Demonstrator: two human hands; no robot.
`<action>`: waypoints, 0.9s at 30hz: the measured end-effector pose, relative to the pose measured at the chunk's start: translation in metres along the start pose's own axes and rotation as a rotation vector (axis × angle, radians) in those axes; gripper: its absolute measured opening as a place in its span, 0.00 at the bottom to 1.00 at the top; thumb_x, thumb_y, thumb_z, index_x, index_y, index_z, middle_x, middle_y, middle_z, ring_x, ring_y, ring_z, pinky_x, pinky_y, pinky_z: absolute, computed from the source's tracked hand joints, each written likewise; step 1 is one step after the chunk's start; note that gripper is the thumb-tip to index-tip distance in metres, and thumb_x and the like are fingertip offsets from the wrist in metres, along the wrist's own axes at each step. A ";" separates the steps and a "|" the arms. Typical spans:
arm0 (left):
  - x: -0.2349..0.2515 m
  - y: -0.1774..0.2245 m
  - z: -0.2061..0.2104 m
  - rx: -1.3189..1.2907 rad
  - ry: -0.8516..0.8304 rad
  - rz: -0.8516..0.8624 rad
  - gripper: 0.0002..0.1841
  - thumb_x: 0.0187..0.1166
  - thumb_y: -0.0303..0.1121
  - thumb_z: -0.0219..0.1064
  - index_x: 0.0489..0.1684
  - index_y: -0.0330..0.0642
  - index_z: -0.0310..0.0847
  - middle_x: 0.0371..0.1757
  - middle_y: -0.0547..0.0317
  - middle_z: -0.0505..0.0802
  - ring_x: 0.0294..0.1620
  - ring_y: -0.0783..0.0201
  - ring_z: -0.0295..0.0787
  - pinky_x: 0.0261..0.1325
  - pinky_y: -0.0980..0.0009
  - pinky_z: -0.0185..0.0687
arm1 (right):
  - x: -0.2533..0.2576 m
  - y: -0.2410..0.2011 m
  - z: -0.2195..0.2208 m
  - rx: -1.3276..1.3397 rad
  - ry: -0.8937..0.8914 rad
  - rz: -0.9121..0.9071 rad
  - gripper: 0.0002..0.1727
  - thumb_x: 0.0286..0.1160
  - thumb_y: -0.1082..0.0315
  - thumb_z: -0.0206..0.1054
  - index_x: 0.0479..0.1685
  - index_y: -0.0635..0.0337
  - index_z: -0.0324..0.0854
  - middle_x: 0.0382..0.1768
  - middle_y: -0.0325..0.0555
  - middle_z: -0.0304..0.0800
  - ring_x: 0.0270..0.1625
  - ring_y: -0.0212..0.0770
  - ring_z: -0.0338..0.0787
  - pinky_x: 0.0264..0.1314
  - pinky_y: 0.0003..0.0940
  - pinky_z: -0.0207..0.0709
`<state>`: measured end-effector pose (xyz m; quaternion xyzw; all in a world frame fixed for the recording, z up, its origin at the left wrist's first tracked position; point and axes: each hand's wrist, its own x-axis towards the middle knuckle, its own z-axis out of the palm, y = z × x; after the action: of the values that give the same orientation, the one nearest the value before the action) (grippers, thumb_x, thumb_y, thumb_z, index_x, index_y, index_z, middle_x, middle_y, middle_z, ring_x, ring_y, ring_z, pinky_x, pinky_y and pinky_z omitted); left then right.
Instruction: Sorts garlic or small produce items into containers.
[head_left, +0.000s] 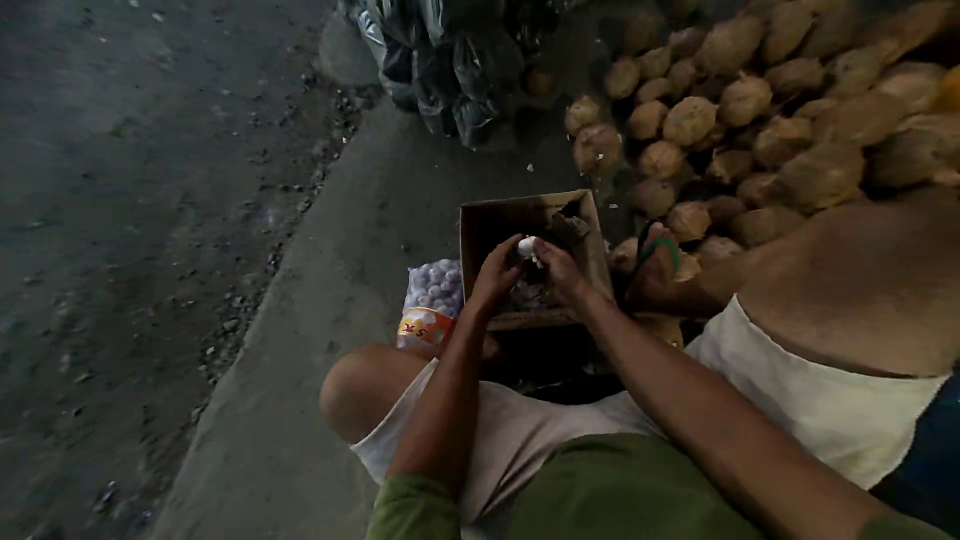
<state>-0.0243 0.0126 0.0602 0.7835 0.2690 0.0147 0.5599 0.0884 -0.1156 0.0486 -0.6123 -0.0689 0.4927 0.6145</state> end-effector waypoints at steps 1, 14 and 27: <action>0.000 0.002 0.000 -0.037 -0.047 0.002 0.34 0.80 0.30 0.70 0.88 0.51 0.65 0.77 0.49 0.83 0.69 0.56 0.86 0.72 0.52 0.82 | 0.000 -0.002 0.000 -0.037 0.018 -0.011 0.28 0.92 0.46 0.52 0.72 0.59 0.79 0.50 0.52 0.88 0.45 0.44 0.90 0.50 0.44 0.87; -0.009 0.004 0.006 -0.459 0.077 -0.069 0.22 0.88 0.38 0.63 0.80 0.50 0.75 0.60 0.54 0.91 0.48 0.63 0.90 0.52 0.63 0.87 | -0.014 -0.027 0.008 -0.502 0.087 -0.318 0.25 0.89 0.50 0.60 0.71 0.58 0.83 0.57 0.56 0.92 0.54 0.50 0.93 0.61 0.55 0.85; -0.005 0.013 0.016 -0.829 0.139 -0.201 0.18 0.94 0.40 0.47 0.73 0.43 0.72 0.48 0.53 0.90 0.43 0.61 0.90 0.49 0.62 0.89 | -0.014 -0.035 0.012 -0.294 0.185 -0.206 0.20 0.95 0.56 0.51 0.65 0.63 0.79 0.32 0.49 0.85 0.26 0.41 0.84 0.34 0.40 0.85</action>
<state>-0.0184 -0.0063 0.0674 0.4595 0.3526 0.1197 0.8064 0.0909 -0.1091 0.0874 -0.7277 -0.1455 0.3535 0.5695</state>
